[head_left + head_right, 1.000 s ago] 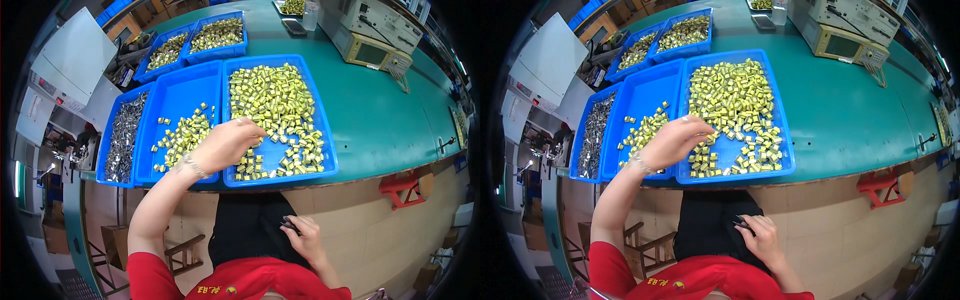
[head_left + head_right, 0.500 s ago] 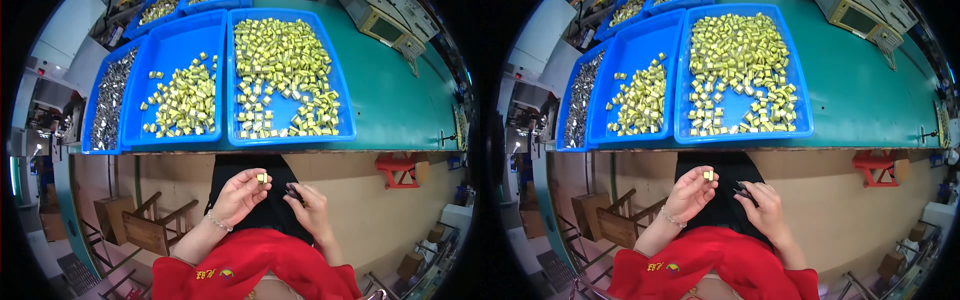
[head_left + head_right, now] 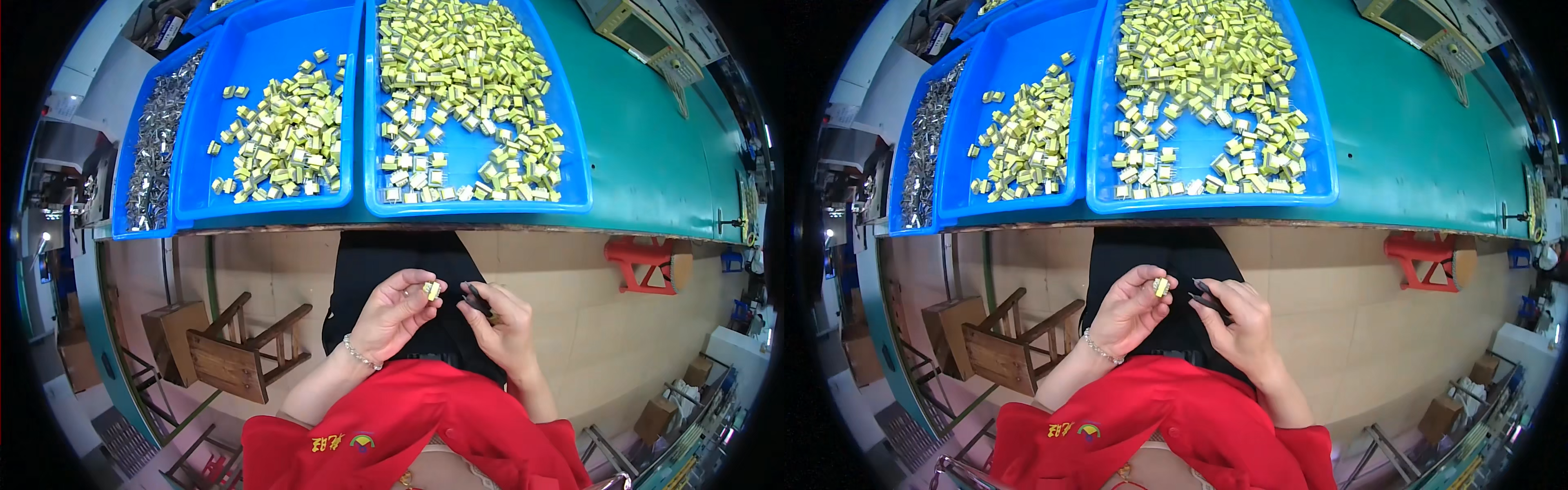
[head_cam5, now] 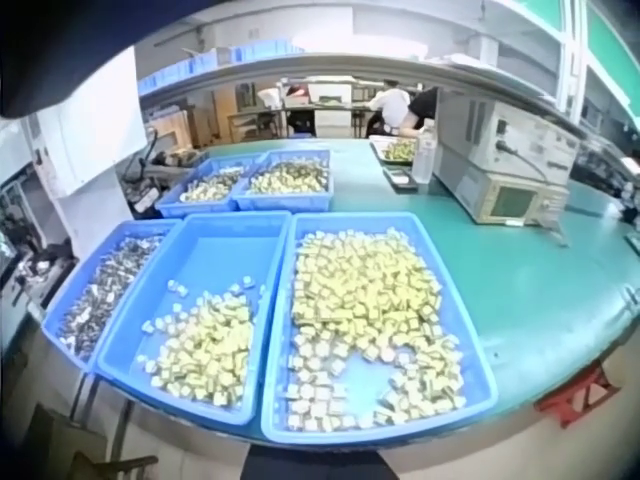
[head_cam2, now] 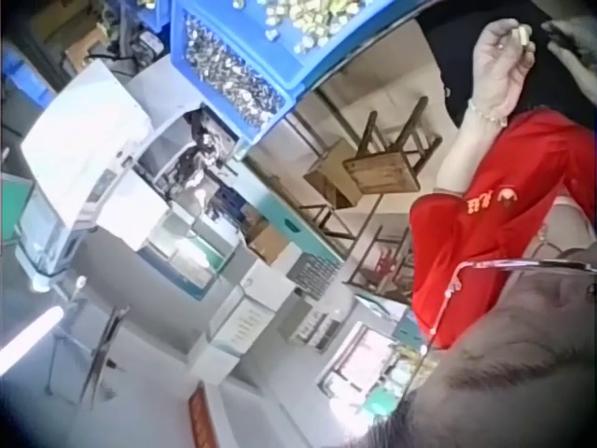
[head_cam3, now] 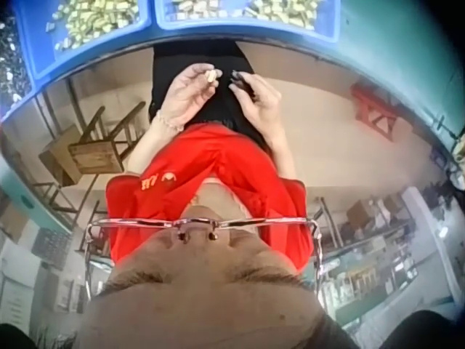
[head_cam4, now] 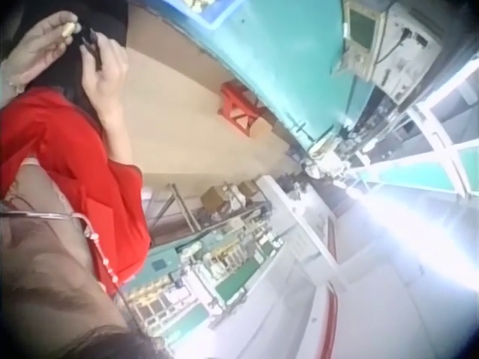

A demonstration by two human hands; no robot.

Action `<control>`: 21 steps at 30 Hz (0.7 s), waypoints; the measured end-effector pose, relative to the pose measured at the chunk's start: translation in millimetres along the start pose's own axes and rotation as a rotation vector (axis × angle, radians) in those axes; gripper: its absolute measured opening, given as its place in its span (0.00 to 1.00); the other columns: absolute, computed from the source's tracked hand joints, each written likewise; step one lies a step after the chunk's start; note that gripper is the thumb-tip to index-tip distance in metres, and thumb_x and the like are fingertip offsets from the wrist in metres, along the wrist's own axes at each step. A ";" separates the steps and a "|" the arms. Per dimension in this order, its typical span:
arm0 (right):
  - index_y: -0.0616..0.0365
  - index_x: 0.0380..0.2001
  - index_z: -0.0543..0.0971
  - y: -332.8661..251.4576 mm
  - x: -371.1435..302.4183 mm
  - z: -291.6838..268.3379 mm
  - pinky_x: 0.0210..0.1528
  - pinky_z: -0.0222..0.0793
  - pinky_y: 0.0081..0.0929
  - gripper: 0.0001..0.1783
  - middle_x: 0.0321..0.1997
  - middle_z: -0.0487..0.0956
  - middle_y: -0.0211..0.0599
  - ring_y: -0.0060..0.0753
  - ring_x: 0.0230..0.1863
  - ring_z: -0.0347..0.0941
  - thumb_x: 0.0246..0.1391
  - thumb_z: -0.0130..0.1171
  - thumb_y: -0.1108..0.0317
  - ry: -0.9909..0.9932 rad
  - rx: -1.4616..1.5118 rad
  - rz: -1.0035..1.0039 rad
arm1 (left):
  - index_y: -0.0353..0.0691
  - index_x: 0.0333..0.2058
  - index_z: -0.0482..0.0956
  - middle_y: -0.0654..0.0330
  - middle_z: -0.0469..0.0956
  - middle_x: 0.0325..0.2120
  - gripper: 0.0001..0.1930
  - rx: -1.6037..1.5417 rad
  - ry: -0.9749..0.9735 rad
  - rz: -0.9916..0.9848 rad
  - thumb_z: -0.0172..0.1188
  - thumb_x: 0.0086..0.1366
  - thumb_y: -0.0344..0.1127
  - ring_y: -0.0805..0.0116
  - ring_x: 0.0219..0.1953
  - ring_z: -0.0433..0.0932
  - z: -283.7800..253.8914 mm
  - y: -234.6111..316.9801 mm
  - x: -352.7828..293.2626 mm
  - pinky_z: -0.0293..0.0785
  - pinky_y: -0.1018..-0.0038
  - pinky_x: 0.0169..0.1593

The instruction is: The person sorts small yellow electronic components by hand at a factory workstation.

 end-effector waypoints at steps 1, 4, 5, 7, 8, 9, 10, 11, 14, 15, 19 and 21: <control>0.64 0.36 0.80 -2.6 0.2 -0.3 0.30 0.67 0.28 0.12 0.25 0.79 0.38 0.34 0.26 0.75 0.45 0.67 0.76 0.001 -0.003 0.006 | 0.37 0.50 0.74 0.54 0.77 0.46 0.14 0.029 0.005 0.042 0.57 0.65 0.25 0.70 0.45 0.78 -0.3 -0.4 0.2 0.77 0.77 0.48; 0.64 0.36 0.80 -1.8 1.6 4.5 0.30 0.67 0.22 0.10 0.26 0.80 0.33 0.23 0.28 0.75 0.48 0.66 0.75 -0.024 0.250 0.206 | 0.37 0.48 0.75 0.55 0.78 0.45 0.15 0.116 0.025 0.124 0.60 0.62 0.23 0.70 0.45 0.79 3.2 -2.5 1.1 0.77 0.75 0.50; 0.64 0.35 0.80 4.7 0.0 9.3 0.30 0.67 0.19 0.09 0.27 0.80 0.30 0.19 0.29 0.74 0.50 0.66 0.75 -0.060 0.353 0.292 | 0.36 0.47 0.76 0.55 0.78 0.45 0.15 0.179 0.040 0.171 0.61 0.61 0.21 0.69 0.45 0.79 4.8 -2.1 1.4 0.76 0.74 0.51; 0.65 0.34 0.80 10.4 -1.0 14.4 0.31 0.68 0.15 0.07 0.27 0.78 0.27 0.13 0.29 0.72 0.52 0.65 0.74 -0.125 0.479 0.413 | 0.35 0.47 0.76 0.56 0.78 0.44 0.15 0.223 0.018 0.183 0.60 0.60 0.19 0.70 0.45 0.78 4.5 -3.1 1.1 0.76 0.74 0.51; 0.65 0.34 0.80 10.6 -0.6 13.7 0.31 0.68 0.15 0.07 0.27 0.78 0.27 0.13 0.29 0.72 0.52 0.65 0.74 -0.124 0.478 0.415 | 0.33 0.46 0.77 0.57 0.78 0.43 0.15 0.271 -0.002 0.202 0.60 0.59 0.17 0.70 0.45 0.78 4.8 -2.9 0.8 0.76 0.75 0.51; 0.65 0.34 0.80 10.2 -0.3 13.8 0.31 0.68 0.15 0.07 0.27 0.78 0.27 0.13 0.29 0.73 0.53 0.64 0.74 -0.142 0.514 0.424 | 0.33 0.46 0.77 0.57 0.78 0.43 0.15 0.269 -0.002 0.201 0.60 0.59 0.17 0.70 0.45 0.78 6.3 -3.1 1.1 0.76 0.75 0.51; 0.65 0.34 0.80 10.0 -0.5 14.8 0.30 0.68 0.15 0.06 0.27 0.78 0.28 0.13 0.28 0.73 0.53 0.64 0.74 -0.161 0.553 0.433 | 0.32 0.45 0.77 0.57 0.77 0.42 0.15 0.362 0.010 0.235 0.60 0.58 0.16 0.70 0.45 0.78 8.6 -1.1 0.8 0.76 0.75 0.51; 0.65 0.34 0.80 9.4 0.0 14.6 0.30 0.68 0.15 0.06 0.27 0.78 0.28 0.13 0.28 0.73 0.53 0.64 0.74 -0.161 0.553 0.436 | 0.32 0.44 0.78 0.57 0.77 0.42 0.15 0.455 0.022 0.269 0.60 0.57 0.15 0.70 0.45 0.78 10.6 0.9 0.5 0.76 0.75 0.51; 0.66 0.33 0.80 8.0 -0.4 13.6 0.30 0.68 0.15 0.05 0.26 0.78 0.29 0.14 0.28 0.73 0.54 0.62 0.75 -0.164 0.566 0.445 | 0.31 0.44 0.78 0.56 0.77 0.42 0.15 0.560 0.027 0.307 0.61 0.56 0.14 0.70 0.45 0.78 13.2 3.9 -0.5 0.76 0.75 0.51; 0.66 0.34 0.80 7.9 -0.8 13.3 0.30 0.68 0.15 0.05 0.26 0.78 0.29 0.14 0.28 0.73 0.55 0.62 0.75 -0.167 0.537 0.436 | 0.31 0.44 0.78 0.56 0.77 0.42 0.15 0.559 0.027 0.305 0.61 0.56 0.14 0.70 0.45 0.78 14.4 4.0 -0.6 0.76 0.75 0.51; 0.66 0.34 0.80 7.8 0.0 13.8 0.29 0.69 0.15 0.05 0.26 0.78 0.29 0.14 0.28 0.74 0.56 0.60 0.75 -0.157 0.502 0.394 | 0.32 0.43 0.78 0.54 0.78 0.42 0.15 0.588 0.072 0.284 0.60 0.56 0.14 0.69 0.44 0.78 13.1 2.8 -0.6 0.76 0.75 0.51; 0.66 0.34 0.80 5.9 -0.2 13.4 0.30 0.68 0.14 0.05 0.26 0.78 0.29 0.14 0.28 0.73 0.55 0.61 0.75 -0.146 0.511 0.411 | 0.32 0.43 0.78 0.54 0.78 0.42 0.15 0.574 0.075 0.271 0.60 0.57 0.16 0.68 0.45 0.79 9.9 0.9 0.7 0.76 0.74 0.51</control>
Point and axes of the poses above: each hand's wrist, its own x-axis towards the middle knuckle, its own z-axis out of the palm, y = z × x, the point moved 4 cm from there along x, towards the middle knuckle
